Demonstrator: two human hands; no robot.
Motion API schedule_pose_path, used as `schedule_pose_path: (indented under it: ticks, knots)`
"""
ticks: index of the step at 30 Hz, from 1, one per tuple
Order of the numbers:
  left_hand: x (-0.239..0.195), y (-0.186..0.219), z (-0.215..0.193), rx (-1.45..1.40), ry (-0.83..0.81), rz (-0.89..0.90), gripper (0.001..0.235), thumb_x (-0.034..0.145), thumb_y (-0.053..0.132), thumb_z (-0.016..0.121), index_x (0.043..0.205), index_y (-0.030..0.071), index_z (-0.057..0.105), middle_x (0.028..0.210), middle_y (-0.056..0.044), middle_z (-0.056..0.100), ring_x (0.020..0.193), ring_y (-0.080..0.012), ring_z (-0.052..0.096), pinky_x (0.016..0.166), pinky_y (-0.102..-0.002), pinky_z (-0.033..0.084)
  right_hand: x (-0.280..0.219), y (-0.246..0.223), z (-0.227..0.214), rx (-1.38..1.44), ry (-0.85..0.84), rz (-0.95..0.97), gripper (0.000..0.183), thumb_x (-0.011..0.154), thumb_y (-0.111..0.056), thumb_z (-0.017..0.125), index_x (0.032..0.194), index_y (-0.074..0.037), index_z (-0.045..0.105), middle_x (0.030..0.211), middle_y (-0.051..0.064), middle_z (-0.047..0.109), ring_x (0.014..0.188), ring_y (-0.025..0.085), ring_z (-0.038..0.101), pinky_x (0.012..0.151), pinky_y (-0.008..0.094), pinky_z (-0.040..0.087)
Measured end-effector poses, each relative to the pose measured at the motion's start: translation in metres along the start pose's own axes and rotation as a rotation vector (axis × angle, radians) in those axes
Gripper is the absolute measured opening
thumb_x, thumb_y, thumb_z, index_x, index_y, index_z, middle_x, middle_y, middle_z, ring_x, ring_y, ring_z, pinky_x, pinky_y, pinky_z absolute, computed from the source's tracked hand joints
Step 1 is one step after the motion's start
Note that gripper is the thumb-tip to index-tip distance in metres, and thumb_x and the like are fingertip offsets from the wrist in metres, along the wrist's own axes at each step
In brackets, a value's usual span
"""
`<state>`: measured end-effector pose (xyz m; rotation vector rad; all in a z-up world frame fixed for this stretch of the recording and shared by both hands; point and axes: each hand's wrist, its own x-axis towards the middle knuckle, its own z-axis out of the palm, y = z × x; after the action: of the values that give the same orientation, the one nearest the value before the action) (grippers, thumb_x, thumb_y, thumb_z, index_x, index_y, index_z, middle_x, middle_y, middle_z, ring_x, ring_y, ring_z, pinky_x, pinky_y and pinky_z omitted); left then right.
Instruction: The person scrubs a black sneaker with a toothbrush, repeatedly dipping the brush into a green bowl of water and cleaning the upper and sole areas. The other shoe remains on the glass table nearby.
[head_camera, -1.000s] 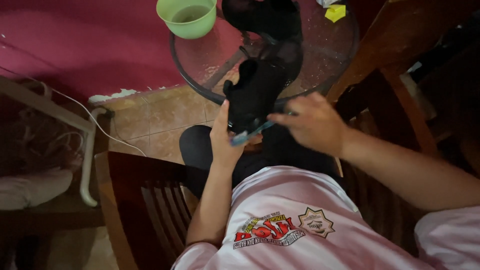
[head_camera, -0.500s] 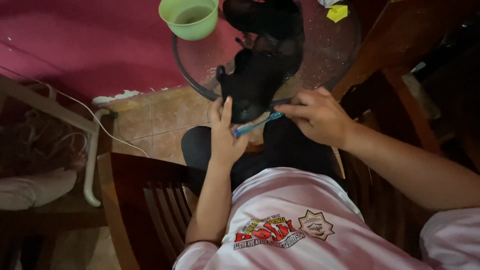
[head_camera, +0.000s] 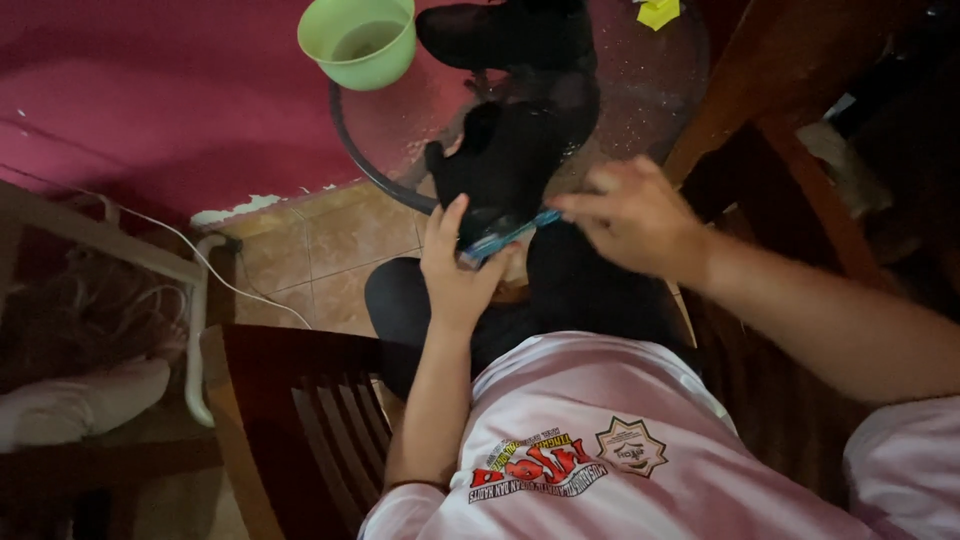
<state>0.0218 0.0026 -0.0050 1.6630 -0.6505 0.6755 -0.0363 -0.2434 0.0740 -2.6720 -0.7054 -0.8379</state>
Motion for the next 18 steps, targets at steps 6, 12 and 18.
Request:
schedule_pose_path:
  ticks: [6, 12, 18]
  knots:
    - [-0.012, -0.022, -0.003, -0.059, 0.041, -0.015, 0.091, 0.068, 0.018, 0.098, 0.147, 0.010, 0.054, 0.143, -0.021, 0.054, 0.129, -0.0375, 0.059, 0.110, -0.049, 0.046, -0.021, 0.065, 0.009, 0.025, -0.021, 0.052, 0.022, 0.102, -0.020, 0.066, 0.119, -0.027, 0.078, 0.084, 0.002, 0.062, 0.078, 0.025, 0.064, 0.076, 0.040, 0.045]
    - [-0.013, -0.004, -0.007, -0.108, 0.000, -0.013, 0.083, 0.077, 0.018, 0.093, 0.148, 0.009, 0.052, 0.137, -0.021, 0.057, 0.124, -0.0389, 0.061, 0.108, -0.052, 0.048, -0.015, 0.013, 0.023, -0.041, 0.097, -0.084, 0.018, 0.105, -0.026, 0.062, 0.116, -0.027, 0.075, 0.087, 0.004, 0.061, 0.080, 0.026, 0.064, 0.076, 0.039, 0.044]
    - [-0.019, -0.011, -0.013, -0.111, -0.022, -0.021, 0.084, 0.078, 0.019, 0.091, 0.151, 0.009, 0.050, 0.144, -0.018, 0.053, 0.133, -0.0378, 0.055, 0.111, -0.051, 0.043, -0.027, 0.068, 0.003, 0.015, 0.029, -0.030, 0.017, 0.100, -0.020, 0.070, 0.114, -0.020, 0.080, 0.087, 0.003, 0.066, 0.082, 0.027, 0.067, 0.076, 0.042, 0.048]
